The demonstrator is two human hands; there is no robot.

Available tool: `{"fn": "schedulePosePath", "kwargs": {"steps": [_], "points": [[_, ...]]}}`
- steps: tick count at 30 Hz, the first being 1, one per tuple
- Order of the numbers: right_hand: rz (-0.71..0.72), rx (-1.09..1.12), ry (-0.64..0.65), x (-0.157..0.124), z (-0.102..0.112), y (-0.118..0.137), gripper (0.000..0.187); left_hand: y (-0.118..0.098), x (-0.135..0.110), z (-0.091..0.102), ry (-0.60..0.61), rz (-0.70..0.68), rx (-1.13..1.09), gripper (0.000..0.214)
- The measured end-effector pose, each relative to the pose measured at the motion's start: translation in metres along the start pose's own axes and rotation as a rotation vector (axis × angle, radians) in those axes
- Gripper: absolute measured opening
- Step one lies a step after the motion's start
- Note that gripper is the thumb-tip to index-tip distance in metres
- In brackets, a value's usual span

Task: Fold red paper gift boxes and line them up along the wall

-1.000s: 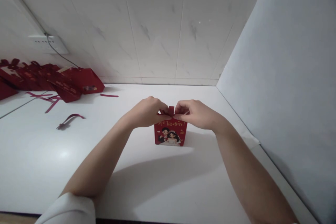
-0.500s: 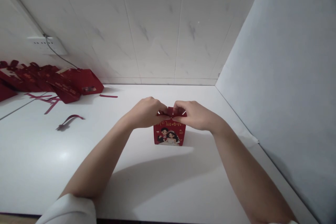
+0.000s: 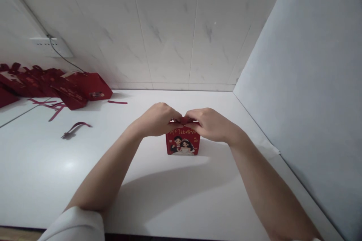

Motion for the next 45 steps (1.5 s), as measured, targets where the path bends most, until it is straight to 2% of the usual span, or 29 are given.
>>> {"fn": "schedulePosePath", "kwargs": {"steps": [6, 7, 9, 12, 14, 17, 19, 21, 24, 26, 28, 31, 34, 39, 45], "points": [[-0.087, 0.023, 0.001, -0.008, 0.005, 0.001, 0.019, 0.011, -0.008, -0.001, 0.143, 0.027, -0.149, 0.029], [-0.102, 0.027, -0.012, -0.010, 0.007, 0.003, 0.020, 0.013, -0.009, 0.000, 0.135, 0.032, -0.148, 0.032], [-0.120, 0.066, -0.036, -0.013, 0.010, 0.008, 0.026, 0.018, -0.010, 0.004, 0.038, 0.087, -0.119, 0.033], [-0.119, 0.157, -0.038, -0.016, 0.013, 0.017, 0.041, 0.026, -0.013, 0.010, -0.115, 0.277, -0.092, 0.027], [-0.109, 0.198, -0.025, -0.016, 0.014, 0.020, 0.043, 0.026, -0.012, 0.010, -0.080, 0.316, -0.217, 0.028], [-0.083, 0.232, -0.041, -0.016, 0.015, 0.020, 0.041, 0.016, -0.011, 0.007, 0.043, 0.180, -0.552, 0.047], [-0.059, 0.254, -0.043, -0.017, 0.016, 0.019, 0.042, 0.009, -0.012, 0.006, 0.101, 0.081, -0.680, 0.053], [-0.040, 0.282, -0.034, -0.017, 0.016, 0.018, 0.041, 0.003, -0.013, 0.004, 0.155, 0.020, -0.675, 0.052], [-0.023, 0.313, -0.045, -0.018, 0.016, 0.019, 0.032, 0.001, -0.012, -0.001, 0.190, 0.000, -0.568, 0.063], [-0.017, 0.307, -0.099, -0.019, 0.019, 0.017, 0.023, 0.004, -0.010, -0.005, 0.191, 0.016, -0.525, 0.056], [-0.021, 0.266, -0.190, -0.019, 0.022, 0.014, 0.014, 0.008, -0.007, -0.007, 0.193, 0.016, -0.500, 0.039], [-0.035, 0.163, -0.265, -0.019, 0.025, 0.007, 0.010, 0.013, -0.004, -0.007, 0.179, -0.011, -0.484, 0.025], [-0.042, 0.105, -0.185, -0.017, 0.021, 0.002, 0.014, 0.016, -0.003, -0.007, 0.165, -0.011, -0.495, 0.025], [0.010, 0.140, -0.006, -0.014, 0.010, 0.004, 0.026, 0.018, -0.002, -0.007, 0.159, 0.012, -0.518, 0.024], [0.013, 0.156, 0.038, -0.013, 0.008, 0.006, 0.033, 0.021, -0.003, -0.006, 0.147, 0.052, -0.494, 0.019]]}}
Point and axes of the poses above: each hand's wrist, its own x-axis towards the middle knuckle, its own z-axis out of the back of the hand, y = z × x, the point moved 5 cm from there along x, towards the middle knuckle, and after that the axes turned 10 degrees about y, right-handed, at the moved point
